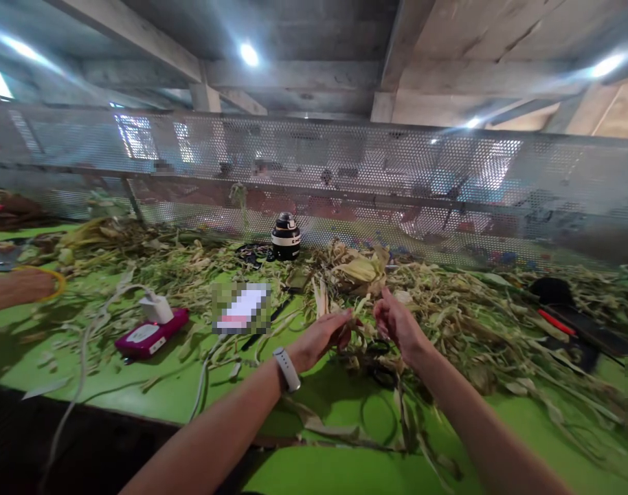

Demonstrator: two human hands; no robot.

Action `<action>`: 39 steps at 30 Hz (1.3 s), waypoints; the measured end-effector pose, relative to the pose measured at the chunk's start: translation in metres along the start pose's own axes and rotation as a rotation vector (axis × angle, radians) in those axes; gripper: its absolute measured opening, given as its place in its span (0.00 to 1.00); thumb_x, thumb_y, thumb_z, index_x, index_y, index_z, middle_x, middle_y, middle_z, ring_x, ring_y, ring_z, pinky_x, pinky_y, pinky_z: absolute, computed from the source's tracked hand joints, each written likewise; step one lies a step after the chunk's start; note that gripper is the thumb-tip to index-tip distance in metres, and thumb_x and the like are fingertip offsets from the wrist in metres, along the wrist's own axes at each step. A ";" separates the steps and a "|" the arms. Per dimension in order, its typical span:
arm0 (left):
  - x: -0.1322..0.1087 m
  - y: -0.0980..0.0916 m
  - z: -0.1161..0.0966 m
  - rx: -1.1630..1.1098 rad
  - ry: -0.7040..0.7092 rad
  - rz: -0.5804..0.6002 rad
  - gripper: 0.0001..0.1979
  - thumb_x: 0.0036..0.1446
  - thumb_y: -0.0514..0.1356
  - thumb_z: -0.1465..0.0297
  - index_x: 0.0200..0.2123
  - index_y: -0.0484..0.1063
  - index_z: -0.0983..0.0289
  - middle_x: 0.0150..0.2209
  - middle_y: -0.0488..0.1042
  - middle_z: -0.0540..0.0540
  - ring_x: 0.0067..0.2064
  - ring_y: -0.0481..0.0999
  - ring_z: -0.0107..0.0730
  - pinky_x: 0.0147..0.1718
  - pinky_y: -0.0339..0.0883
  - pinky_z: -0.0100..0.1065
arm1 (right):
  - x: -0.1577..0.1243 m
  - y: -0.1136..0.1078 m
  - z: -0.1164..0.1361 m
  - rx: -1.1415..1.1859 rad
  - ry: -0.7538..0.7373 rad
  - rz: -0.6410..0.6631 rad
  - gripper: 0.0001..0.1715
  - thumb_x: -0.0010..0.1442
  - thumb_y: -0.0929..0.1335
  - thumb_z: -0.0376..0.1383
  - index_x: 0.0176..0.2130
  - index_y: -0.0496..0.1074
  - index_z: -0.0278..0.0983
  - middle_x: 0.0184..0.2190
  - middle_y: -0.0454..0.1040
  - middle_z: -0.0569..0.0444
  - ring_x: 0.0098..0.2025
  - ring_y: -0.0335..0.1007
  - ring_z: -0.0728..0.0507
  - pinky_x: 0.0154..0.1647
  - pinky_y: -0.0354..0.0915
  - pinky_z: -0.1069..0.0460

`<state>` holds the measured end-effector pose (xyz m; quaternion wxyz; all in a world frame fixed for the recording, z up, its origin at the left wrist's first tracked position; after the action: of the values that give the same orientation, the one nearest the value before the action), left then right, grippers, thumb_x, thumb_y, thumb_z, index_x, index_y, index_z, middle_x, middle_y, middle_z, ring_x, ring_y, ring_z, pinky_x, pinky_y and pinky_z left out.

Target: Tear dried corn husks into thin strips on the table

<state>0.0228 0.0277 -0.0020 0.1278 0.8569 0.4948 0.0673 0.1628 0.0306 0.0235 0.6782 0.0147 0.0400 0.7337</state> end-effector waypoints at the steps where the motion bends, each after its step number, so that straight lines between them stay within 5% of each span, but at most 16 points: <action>1: 0.000 0.000 0.000 -0.036 -0.019 0.005 0.16 0.51 0.57 0.57 0.25 0.66 0.65 0.17 0.62 0.46 0.20 0.59 0.22 0.20 0.49 0.27 | 0.001 -0.002 0.000 -0.038 -0.004 -0.024 0.29 0.53 0.59 0.57 0.19 0.60 0.37 0.09 0.52 0.63 0.12 0.46 0.53 0.13 0.45 0.56; 7: 0.001 0.004 -0.002 -0.146 0.007 0.087 0.17 0.44 0.64 0.60 0.32 0.64 0.63 0.21 0.71 0.48 0.21 0.68 0.25 0.22 0.60 0.28 | 0.001 0.001 0.002 -0.474 -0.256 -0.056 0.25 0.56 0.59 0.54 0.22 0.60 0.37 0.19 0.61 0.58 0.23 0.57 0.50 0.23 0.56 0.55; 13: 0.000 0.004 -0.002 -0.046 0.057 0.075 0.22 0.44 0.63 0.53 0.32 0.59 0.63 0.19 0.73 0.49 0.18 0.70 0.28 0.21 0.64 0.30 | -0.010 0.015 0.012 -0.818 -0.519 -0.084 0.21 0.60 0.57 0.45 0.20 0.56 0.38 0.19 0.57 0.59 0.23 0.55 0.50 0.24 0.52 0.55; 20: 0.000 0.002 -0.008 -0.122 0.151 -0.002 0.17 0.47 0.62 0.58 0.29 0.60 0.63 0.18 0.69 0.45 0.18 0.69 0.25 0.20 0.61 0.27 | -0.015 0.022 0.012 -0.815 -0.566 -0.047 0.19 0.60 0.56 0.44 0.21 0.53 0.39 0.18 0.55 0.60 0.22 0.53 0.50 0.23 0.51 0.55; 26: 0.002 0.001 -0.006 -0.219 0.118 0.007 0.18 0.49 0.59 0.55 0.32 0.63 0.64 0.26 0.75 0.53 0.31 0.76 0.34 0.34 0.64 0.34 | -0.015 0.007 0.014 -0.625 -0.409 -0.169 0.25 0.61 0.55 0.51 0.21 0.55 0.39 0.15 0.55 0.60 0.19 0.54 0.50 0.21 0.53 0.55; 31: 0.004 -0.007 -0.007 -0.205 0.217 -0.163 0.17 0.45 0.64 0.61 0.35 0.68 0.66 0.34 0.76 0.53 0.37 0.75 0.33 0.43 0.62 0.34 | -0.018 0.013 0.014 -0.728 -0.352 -0.057 0.27 0.59 0.57 0.51 0.17 0.56 0.38 0.13 0.58 0.59 0.18 0.54 0.50 0.20 0.51 0.55; 39: -0.002 -0.006 -0.014 -0.047 0.259 -0.319 0.16 0.41 0.67 0.64 0.29 0.65 0.63 0.27 0.72 0.47 0.31 0.72 0.27 0.35 0.63 0.29 | -0.021 0.029 0.004 -0.878 -0.456 0.098 0.18 0.58 0.61 0.44 0.22 0.61 0.37 0.17 0.61 0.60 0.20 0.56 0.50 0.22 0.51 0.56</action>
<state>0.0137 0.0311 0.0100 0.0919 0.7486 0.6349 0.1674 0.1355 0.0080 0.0307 0.5765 -0.1102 -0.4230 0.6904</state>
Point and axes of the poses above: each hand's wrist, its own x-axis towards the middle knuckle, its own y-axis out of the palm, z = x × y, the point moved 4 cm from there along x, towards the middle knuckle
